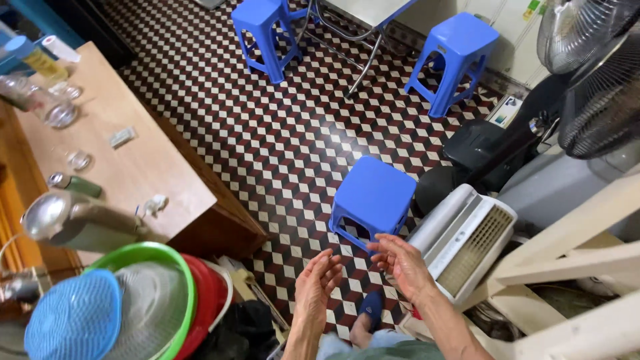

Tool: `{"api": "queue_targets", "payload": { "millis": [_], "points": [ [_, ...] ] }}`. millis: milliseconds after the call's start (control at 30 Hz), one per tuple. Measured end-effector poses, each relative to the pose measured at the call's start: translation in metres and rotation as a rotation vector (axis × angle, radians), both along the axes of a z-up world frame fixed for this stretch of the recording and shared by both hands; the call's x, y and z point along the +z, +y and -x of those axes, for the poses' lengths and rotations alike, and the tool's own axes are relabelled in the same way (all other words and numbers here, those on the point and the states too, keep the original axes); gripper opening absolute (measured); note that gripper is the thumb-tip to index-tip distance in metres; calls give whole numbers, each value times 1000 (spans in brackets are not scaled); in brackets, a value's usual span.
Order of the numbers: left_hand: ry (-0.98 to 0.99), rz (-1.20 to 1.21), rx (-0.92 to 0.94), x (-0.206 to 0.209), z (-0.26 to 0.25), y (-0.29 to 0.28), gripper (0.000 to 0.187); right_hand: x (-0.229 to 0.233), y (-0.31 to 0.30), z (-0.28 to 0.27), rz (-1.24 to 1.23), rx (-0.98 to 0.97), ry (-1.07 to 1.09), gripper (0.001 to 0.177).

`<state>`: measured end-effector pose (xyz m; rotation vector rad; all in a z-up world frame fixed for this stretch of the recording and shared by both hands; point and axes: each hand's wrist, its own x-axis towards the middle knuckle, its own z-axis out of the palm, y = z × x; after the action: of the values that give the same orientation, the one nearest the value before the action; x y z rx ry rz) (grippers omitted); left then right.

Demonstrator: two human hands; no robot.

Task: The recorder wets a cloth in the kitchen sink and uses it to wipe down a stainless steel table in the dining area.

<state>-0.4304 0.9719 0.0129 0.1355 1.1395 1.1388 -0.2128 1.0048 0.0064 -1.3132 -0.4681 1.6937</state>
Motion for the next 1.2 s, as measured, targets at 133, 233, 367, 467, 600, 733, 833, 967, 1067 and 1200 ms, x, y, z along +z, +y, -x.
{"api": "queue_targets", "payload": {
  "millis": [133,233,367,467,600,733,833,967,1067,1200],
  "points": [
    [12,5,-60,-14,-3,62,37,-30,48,-24,9,-58,55,42],
    [23,20,-113,-36,-6,107,38,-75,72,-47,50,-120,-3,43],
    [32,66,-208,-85,-8,180,35,-104,105,-66,192,-244,-51,43],
    [40,115,-286,-121,-5,231,32,-132,123,-73,284,-328,-77,43],
    [133,221,-421,-183,-2,299,29,-152,151,-71,372,-436,-111,45],
    [237,280,-526,-242,8,355,31,-197,170,-80,393,-509,-123,48],
    [331,275,-619,-288,17,383,37,-221,184,-84,459,-560,-170,50],
    [478,227,-658,-345,19,406,49,-280,200,-105,610,-592,-239,50],
    [534,203,-684,-386,9,423,61,-337,211,-127,714,-568,-301,52],
    [553,133,-788,-405,-25,454,79,-410,215,-150,761,-577,-296,59]
  ]
}}
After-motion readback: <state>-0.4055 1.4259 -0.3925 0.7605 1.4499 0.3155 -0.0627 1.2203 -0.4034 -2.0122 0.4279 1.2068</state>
